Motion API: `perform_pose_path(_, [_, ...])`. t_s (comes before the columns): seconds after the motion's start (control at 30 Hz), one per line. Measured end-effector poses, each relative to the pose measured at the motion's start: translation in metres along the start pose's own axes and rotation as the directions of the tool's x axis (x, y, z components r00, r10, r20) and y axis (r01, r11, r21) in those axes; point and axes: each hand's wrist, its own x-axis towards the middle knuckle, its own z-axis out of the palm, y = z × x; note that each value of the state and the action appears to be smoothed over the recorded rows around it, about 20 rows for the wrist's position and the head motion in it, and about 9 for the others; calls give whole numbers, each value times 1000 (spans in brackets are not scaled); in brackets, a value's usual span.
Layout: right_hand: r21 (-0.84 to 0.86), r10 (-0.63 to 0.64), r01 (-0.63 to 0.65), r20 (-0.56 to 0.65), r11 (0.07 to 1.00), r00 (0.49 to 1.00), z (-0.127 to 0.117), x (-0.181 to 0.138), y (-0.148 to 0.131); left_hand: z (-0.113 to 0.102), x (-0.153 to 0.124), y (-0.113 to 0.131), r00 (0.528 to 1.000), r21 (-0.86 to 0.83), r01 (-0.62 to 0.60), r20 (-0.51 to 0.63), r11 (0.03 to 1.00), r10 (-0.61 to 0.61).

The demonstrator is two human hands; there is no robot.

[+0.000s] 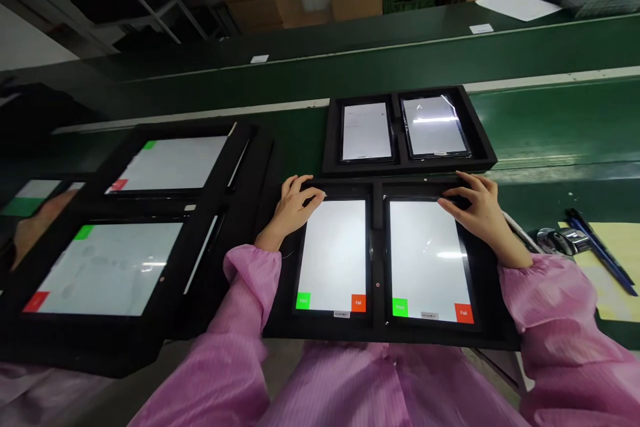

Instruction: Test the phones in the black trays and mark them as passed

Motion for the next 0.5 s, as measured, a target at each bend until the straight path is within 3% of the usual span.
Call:
perform_pose_path(0.17, [27,-37,37,-2,999,999,-8,2,-5,-3,1,2,998,11,-44,-41,999,44])
perform_pose_path(0.3, [82,-202,198,48,977,978,-27,-15,-30,-9,-20,27,987,23,-125,-103,992,127])
perform_pose_path(0.37, [144,-294,281,82,949,952,-42,-38,-53,-12,-47,55,950,47,-280,-128,959,284])
perform_pose_path(0.43, [231,-359,331,88,915,929,-60,-67,-79,-13,-81,90,863,70,-480,-141,875,485])
perform_pose_path(0.5, [371,-426,365,96,854,899,-78,-95,-102,-12,-113,127,807,21,-579,-129,815,576])
